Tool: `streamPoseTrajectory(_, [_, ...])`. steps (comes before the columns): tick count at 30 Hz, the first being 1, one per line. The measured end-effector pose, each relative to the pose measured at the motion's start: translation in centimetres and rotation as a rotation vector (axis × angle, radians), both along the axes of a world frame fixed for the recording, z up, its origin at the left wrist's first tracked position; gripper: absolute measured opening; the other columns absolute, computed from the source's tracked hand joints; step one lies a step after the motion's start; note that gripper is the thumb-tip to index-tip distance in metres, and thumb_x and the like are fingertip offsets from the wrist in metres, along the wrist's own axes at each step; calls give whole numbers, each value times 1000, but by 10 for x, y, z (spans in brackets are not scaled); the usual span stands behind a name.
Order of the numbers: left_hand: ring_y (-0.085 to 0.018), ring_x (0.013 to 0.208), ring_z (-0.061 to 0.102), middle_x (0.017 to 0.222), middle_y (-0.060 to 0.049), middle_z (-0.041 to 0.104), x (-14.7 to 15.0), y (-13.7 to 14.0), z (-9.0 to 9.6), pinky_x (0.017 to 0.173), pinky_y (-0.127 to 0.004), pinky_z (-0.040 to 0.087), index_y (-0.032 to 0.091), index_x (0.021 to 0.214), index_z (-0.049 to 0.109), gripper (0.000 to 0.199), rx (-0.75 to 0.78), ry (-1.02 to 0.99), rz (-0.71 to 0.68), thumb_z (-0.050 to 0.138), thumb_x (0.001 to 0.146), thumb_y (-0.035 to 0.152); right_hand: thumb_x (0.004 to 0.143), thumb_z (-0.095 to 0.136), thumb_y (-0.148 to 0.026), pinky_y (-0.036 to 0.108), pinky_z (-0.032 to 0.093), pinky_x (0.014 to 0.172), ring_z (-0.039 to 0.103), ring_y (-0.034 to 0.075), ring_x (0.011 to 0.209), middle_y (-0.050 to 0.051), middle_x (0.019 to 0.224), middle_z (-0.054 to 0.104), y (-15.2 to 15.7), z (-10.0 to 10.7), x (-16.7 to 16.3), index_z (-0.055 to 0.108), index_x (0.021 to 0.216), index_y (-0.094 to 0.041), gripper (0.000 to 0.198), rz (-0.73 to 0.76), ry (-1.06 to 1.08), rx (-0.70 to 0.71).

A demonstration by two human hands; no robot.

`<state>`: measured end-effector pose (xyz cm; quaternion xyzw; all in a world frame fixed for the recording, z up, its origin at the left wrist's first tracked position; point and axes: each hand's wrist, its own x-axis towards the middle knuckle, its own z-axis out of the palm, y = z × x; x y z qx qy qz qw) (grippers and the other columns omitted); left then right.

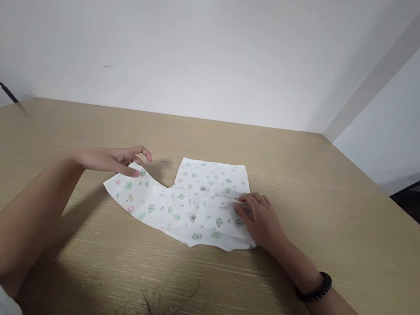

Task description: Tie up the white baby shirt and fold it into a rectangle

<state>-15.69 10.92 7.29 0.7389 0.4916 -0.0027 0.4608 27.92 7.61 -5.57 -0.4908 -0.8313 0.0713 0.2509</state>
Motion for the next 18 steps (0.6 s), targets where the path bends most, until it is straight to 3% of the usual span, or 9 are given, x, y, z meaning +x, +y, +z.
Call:
streamPoseTrajectory(2, [-22, 101, 55, 119, -8, 54, -1, 0, 0, 81, -28, 40, 32, 138, 32, 58, 15, 22, -9, 58, 90, 52, 98, 44, -42, 53, 41, 101, 52, 33, 118, 14, 126, 60, -6, 2, -2, 61, 118, -20, 34, -2, -72, 64])
streamPoseTrajectory(4, [-22, 102, 55, 119, -7, 54, -1, 0, 0, 82, -28, 40, 32, 138, 33, 58, 21, 41, -23, 57, 90, 53, 99, 42, -48, 58, 31, 109, 38, 35, 135, 14, 147, 44, -14, 6, -5, 50, 138, -20, 48, 33, -145, 101])
streamPoseTrajectory(7, [-22, 102, 56, 119, -6, 55, 1, -1, 0, 81, -27, 41, 31, 136, 35, 57, 25, 41, -30, 56, 89, 55, 100, 36, -59, 63, 18, 114, 19, 34, 146, 10, 159, 23, -26, 10, -10, 29, 154, -24, 65, 163, -261, 8])
streamPoseTrajectory(10, [-21, 100, 57, 118, -6, 55, 2, -3, 2, 79, -27, 42, 32, 135, 34, 56, 4, -5, -15, 57, 89, 54, 100, 30, -64, 62, 16, 115, 10, 33, 148, 9, 161, 14, -31, 11, -14, 19, 158, -26, 70, 210, -298, -97])
streamPoseTrajectory(13, [-22, 95, 60, 110, -6, 59, 2, -5, 5, 76, -28, 44, 32, 136, 32, 56, -15, -26, 9, 56, 90, 54, 97, 30, -70, 66, 12, 114, 3, 35, 148, 11, 162, 5, -31, 10, -15, 18, 158, -23, 78, 125, -295, -120])
streamPoseTrajectory(18, [-22, 88, 63, 99, -4, 64, 7, -7, 9, 71, -28, 48, 30, 136, 33, 59, -15, -61, 47, 58, 88, 54, 95, 30, -73, 63, 10, 116, 4, 33, 148, 13, 161, 8, -29, 10, -14, 13, 159, -23, 84, 102, -264, -205])
